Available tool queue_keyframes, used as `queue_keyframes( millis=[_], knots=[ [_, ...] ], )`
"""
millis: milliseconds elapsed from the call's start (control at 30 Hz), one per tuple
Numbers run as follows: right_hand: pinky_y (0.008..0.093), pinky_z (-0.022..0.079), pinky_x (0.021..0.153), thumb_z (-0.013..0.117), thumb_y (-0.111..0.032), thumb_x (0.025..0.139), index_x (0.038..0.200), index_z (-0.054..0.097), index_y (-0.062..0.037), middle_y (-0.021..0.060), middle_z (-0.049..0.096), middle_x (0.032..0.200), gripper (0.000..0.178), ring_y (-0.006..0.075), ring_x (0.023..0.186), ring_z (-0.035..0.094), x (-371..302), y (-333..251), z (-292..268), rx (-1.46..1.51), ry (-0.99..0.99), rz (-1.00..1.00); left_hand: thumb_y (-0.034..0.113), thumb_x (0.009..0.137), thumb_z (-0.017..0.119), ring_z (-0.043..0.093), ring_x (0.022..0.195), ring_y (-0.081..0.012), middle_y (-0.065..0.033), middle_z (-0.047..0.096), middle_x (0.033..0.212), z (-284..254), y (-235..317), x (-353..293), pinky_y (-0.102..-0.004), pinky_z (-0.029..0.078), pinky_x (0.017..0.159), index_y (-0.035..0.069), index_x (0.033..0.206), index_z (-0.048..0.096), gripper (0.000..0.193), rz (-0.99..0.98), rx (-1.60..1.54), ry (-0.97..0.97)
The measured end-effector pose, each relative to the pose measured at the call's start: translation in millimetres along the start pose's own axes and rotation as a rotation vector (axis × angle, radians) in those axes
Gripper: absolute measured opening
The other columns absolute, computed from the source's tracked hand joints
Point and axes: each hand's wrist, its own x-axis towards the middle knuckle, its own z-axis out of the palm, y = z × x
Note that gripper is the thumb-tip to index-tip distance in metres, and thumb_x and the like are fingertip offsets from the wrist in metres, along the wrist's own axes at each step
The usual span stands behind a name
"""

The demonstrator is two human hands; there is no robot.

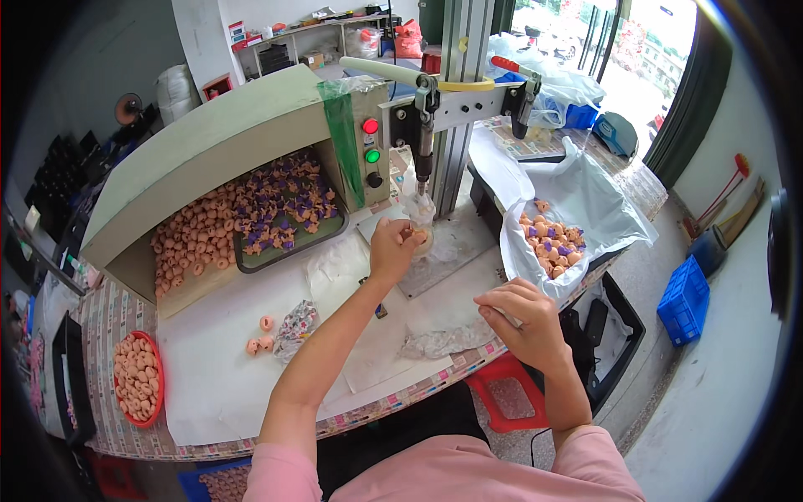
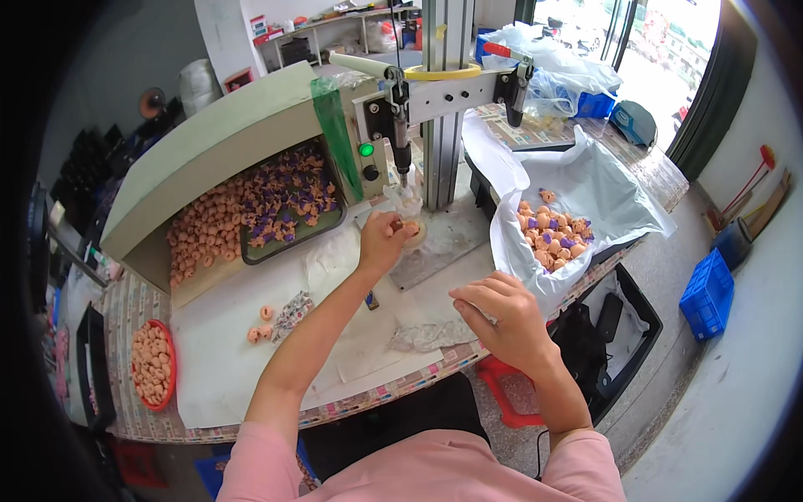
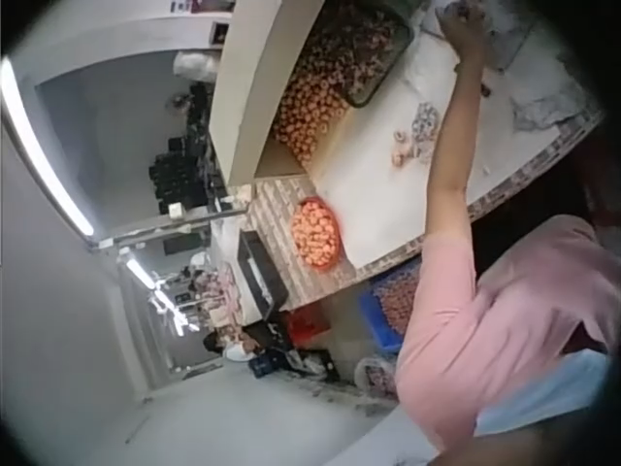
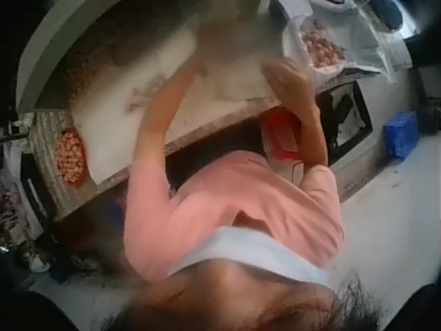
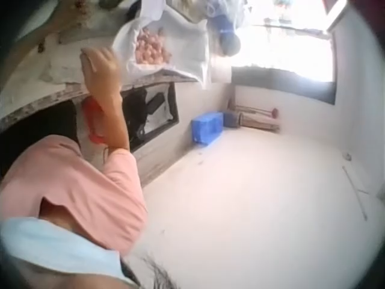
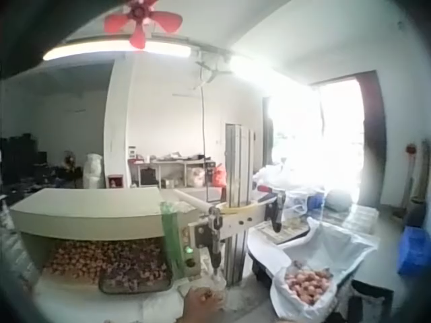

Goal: Manually assemble small plastic toy components and use an industrial press machine to secure them.

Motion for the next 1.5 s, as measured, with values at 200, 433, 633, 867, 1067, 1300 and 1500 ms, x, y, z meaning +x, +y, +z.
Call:
queue_keyframes(
  millis=[200, 433, 633, 867, 1067, 1300, 1500],
  knots=[
    [0.0325, 0.05, 0.068, 0.069, 0.002, 0.076, 0.09, 0.069, 0.0, 0.0104, 0.068, 0.081, 0.015, 0.0236, 0.074, 0.063, 35, -1, -10, -0.054, -0.064, -0.147, 0.012, 0.077, 0.074, 0.053, 0.07, -0.0199, -0.0094, 0.051, 0.081, 2, 11, -6, -0.0315, 0.044, 0.065, -0.002, 0.092, 0.061, 0.025, 0.047, 0.052, -0.015],
    [0.0357, 0.047, 0.082, 0.07, -0.009, 0.079, 0.118, 0.06, -0.0023, 0.015, 0.066, 0.102, 0.042, 0.0311, 0.088, 0.062, 179, 1, 5, -0.29, 0.604, -0.571, 0.008, 0.072, 0.074, 0.055, 0.07, -0.0241, -0.0118, 0.053, 0.08, 0, 19, -10, -0.0336, 0.045, 0.066, -0.001, 0.086, 0.057, 0.024, 0.088, 0.129, -0.026],
    [0.0334, 0.047, 0.082, 0.071, -0.032, 0.082, 0.13, 0.051, -0.0019, 0.014, 0.065, 0.106, 0.061, 0.0231, 0.09, 0.062, 263, -10, -11, 0.299, 0.048, 0.226, 0.01, 0.073, 0.074, 0.059, 0.076, -0.0284, -0.0129, 0.058, 0.086, 3, 27, -12, -0.0371, 0.046, 0.07, 0.001, 0.091, 0.061, 0.024, 0.044, 0.151, -0.055],
    [0.0384, 0.049, 0.087, 0.051, -0.029, 0.096, 0.086, 0.058, 0.0023, 0.0145, 0.065, 0.088, 0.034, 0.0241, 0.086, 0.06, 145, -26, -46, 0.662, 0.364, -0.551, 0.003, 0.073, 0.07, 0.057, 0.073, -0.024, -0.0106, 0.057, 0.082, -14, 8, -16, -0.0335, 0.047, 0.067, -0.001, 0.096, 0.058, 0.027, -0.005, 0.103, -0.017],
    [0.0373, 0.038, 0.102, 0.056, -0.032, 0.093, 0.127, 0.049, 0.0048, 0.0184, 0.058, 0.123, 0.051, 0.0286, 0.12, 0.052, 60, -9, 38, 0.516, 0.69, -0.255, 0.007, 0.087, 0.06, 0.056, 0.08, -0.0094, -0.0024, 0.058, 0.098, -90, 47, -59, -0.0215, 0.047, 0.059, 0.005, 0.114, 0.05, 0.029, -0.819, -0.719, -0.18],
    [0.0353, 0.045, 0.088, 0.063, -0.008, 0.084, 0.111, 0.065, -0.0041, 0.0133, 0.064, 0.112, 0.027, 0.0263, 0.107, 0.057, 0, -29, 149, 0.38, 0.001, 0.137, 0.016, 0.094, 0.058, 0.055, 0.083, -0.0083, -0.0043, 0.059, 0.105, -170, 85, -157, -0.0197, 0.047, 0.058, 0.005, 0.119, 0.053, 0.027, -0.896, -1.038, -0.163],
    [0.0417, 0.044, 0.089, 0.067, -0.015, 0.082, 0.11, 0.064, -0.0013, 0.0152, 0.065, 0.107, 0.031, 0.0338, 0.105, 0.056, 12, -46, 223, 0.137, -0.064, -0.069, 0.016, 0.095, 0.057, 0.057, 0.079, -0.0086, -0.007, 0.06, 0.11, -214, 67, -249, -0.0184, 0.048, 0.057, 0.004, 0.127, 0.051, 0.034, -0.739, -1.208, -0.023]
  ],
)
